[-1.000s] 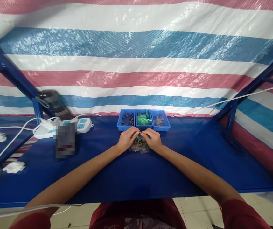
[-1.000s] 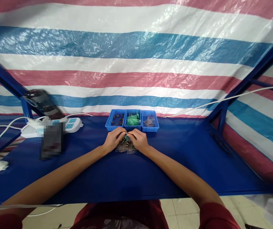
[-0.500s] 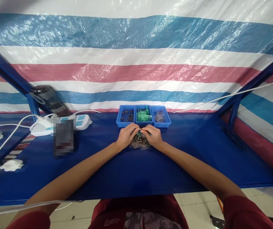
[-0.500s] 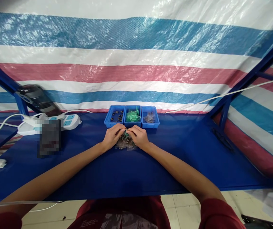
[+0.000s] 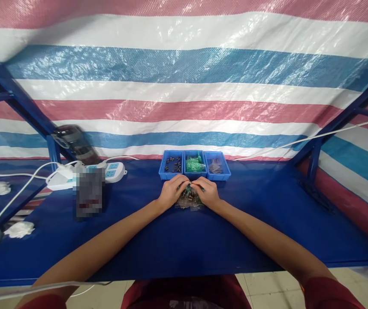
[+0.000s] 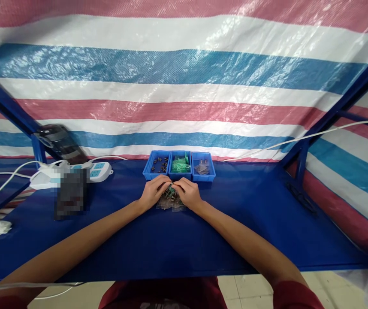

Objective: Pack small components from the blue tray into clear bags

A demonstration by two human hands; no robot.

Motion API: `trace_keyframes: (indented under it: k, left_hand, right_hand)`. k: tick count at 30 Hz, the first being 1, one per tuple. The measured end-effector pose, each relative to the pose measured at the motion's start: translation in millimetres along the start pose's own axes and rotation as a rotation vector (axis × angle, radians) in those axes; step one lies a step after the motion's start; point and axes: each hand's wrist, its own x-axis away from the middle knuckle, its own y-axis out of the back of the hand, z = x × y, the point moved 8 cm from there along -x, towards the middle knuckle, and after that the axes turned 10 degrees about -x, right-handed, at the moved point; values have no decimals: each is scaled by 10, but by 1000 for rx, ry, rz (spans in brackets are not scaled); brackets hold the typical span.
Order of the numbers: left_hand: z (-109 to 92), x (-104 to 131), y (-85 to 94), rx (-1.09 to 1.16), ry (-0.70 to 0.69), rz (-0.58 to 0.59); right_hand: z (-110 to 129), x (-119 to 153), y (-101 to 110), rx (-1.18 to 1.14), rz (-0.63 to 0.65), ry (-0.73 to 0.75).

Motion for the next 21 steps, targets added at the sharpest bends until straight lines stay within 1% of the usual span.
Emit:
trace_keyframes:
  k: [9, 21]
  left_hand:
    - [-13, 0, 17, 22, -14, -15]
    - [-32, -17, 58, 10, 0, -37]
  right_hand:
    - [-23, 12, -10, -2, 7, -11]
    - [21, -15, -1, 3, 1, -15]
